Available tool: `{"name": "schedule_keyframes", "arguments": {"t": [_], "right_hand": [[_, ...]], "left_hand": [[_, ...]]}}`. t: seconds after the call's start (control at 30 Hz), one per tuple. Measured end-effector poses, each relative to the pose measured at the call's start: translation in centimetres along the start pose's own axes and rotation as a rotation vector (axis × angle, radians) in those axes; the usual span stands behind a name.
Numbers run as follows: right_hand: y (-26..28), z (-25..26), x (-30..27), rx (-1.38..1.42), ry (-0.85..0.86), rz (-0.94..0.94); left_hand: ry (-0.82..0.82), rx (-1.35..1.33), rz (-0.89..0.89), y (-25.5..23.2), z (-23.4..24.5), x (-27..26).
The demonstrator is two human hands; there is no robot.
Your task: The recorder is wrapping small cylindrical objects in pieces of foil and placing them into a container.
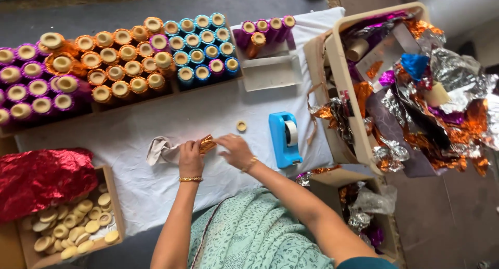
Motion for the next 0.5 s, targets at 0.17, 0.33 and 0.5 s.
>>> {"name": "schedule_keyframes", "arguments": {"t": [0.17, 0.33, 0.5], "right_hand": [[-10.0, 10.8, -11.4, -0.025, -0.356, -0.454], [-19.5, 14.1, -22.9, -0.152, -0.285, -1.046], [-21.4, 8.3, -25.8, 0.497, -0.135, -1.126]], "left_hand": [[0.043, -0.012, 0.009, 0.1, 0.1, 0.3], [0.052, -0.001, 0.012, -0.1, 0.1, 0.1], [0.045, 0.016, 0.012, -0.2, 0.5, 0.0]]}}
Point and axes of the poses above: each hand's wrist, its own x-axis towards the middle knuckle, its own z-axis out of the back of the hand, y = z × x, the point moved 6 cm from there along x, towards the middle knuckle, and after that the axes turned 5 degrees about -x, right-handed, at the moved point
